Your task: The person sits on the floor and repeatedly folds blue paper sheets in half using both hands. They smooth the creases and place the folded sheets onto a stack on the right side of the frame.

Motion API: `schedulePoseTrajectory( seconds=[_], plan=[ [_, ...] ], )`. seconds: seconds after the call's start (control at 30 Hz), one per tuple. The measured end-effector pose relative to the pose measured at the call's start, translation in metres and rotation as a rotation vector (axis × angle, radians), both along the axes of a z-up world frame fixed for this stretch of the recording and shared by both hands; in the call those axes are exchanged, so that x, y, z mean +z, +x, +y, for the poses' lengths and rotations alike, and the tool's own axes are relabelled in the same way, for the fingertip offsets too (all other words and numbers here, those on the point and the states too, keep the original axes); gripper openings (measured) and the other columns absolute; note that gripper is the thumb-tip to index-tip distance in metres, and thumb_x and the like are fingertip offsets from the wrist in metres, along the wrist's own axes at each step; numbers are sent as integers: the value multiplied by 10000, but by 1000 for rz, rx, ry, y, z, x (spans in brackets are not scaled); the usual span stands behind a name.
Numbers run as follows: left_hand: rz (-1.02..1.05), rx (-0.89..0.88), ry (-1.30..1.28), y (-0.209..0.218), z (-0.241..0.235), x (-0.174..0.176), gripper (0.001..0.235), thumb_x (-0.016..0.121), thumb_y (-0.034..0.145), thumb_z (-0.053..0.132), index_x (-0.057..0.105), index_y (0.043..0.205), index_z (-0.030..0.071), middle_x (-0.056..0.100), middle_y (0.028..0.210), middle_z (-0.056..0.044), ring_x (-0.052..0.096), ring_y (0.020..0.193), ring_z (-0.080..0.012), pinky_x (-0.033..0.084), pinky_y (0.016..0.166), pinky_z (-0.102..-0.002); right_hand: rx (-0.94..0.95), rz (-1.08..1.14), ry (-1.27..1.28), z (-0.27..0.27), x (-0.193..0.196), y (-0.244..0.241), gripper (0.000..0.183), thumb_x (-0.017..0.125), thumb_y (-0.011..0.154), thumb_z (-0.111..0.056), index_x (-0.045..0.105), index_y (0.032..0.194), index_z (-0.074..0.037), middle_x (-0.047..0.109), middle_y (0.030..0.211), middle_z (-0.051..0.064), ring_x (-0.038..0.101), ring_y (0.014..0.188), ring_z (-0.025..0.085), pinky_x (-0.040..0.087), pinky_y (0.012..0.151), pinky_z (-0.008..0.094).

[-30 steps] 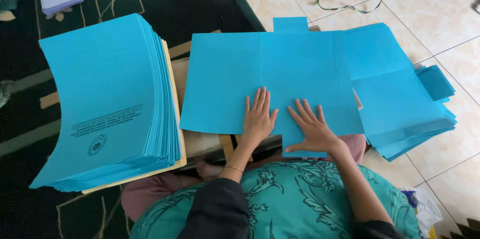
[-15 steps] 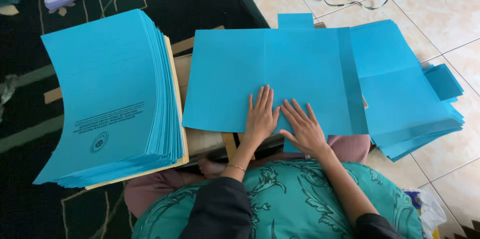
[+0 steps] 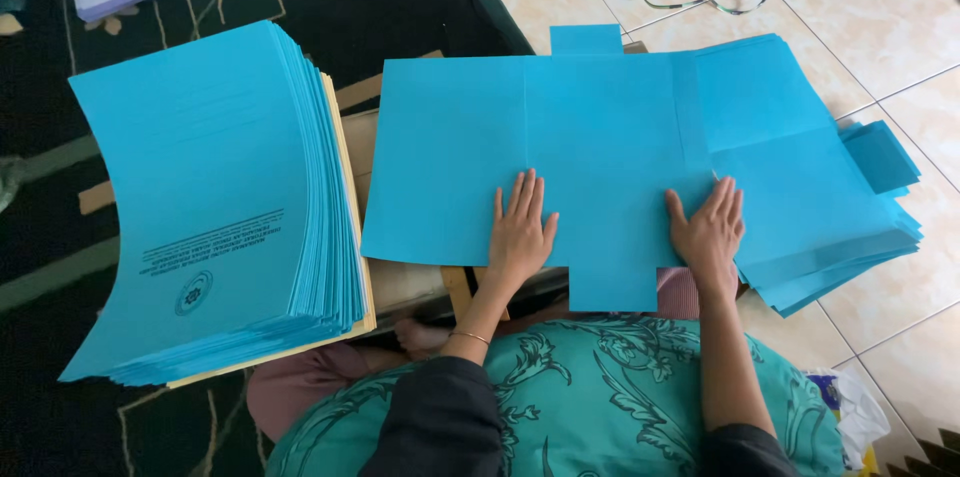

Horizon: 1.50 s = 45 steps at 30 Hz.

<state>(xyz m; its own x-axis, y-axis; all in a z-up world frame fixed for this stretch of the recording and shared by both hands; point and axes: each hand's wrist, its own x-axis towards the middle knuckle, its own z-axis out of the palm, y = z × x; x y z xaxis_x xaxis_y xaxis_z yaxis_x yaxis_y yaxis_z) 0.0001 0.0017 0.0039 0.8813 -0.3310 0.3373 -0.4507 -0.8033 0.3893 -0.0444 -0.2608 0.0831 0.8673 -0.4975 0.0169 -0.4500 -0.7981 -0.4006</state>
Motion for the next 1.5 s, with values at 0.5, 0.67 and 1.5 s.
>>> schedulePoseTrajectory(
  seconds=[0.5,0.67,1.5],
  plan=[
    [-21,1,-22,0,0,0,612,414,1118,396,314,1617,55,246,1705,-156,236,1587,-309,167,1293,-626,59,-23,-140,-76,-23,23,613,786,914,-511,708,1335,-73,612,1325,155,506,1300,365,513,961,543],
    [-11,-3,-16,-2,0,3,604,408,1122,397,316,1615,60,250,1703,-152,232,1587,-303,158,1294,-624,123,33,23,-104,-41,40,393,676,1052,-439,732,1314,-151,779,1104,110,708,1093,331,527,946,500],
    [4,-391,331,84,-154,30,825,431,1030,625,357,1589,24,250,1688,-205,241,1555,-399,267,1183,-724,-801,-705,1107,-197,-87,1,587,786,883,-431,626,1433,-300,728,1226,-173,657,1036,-52,568,899,156]
  ],
)
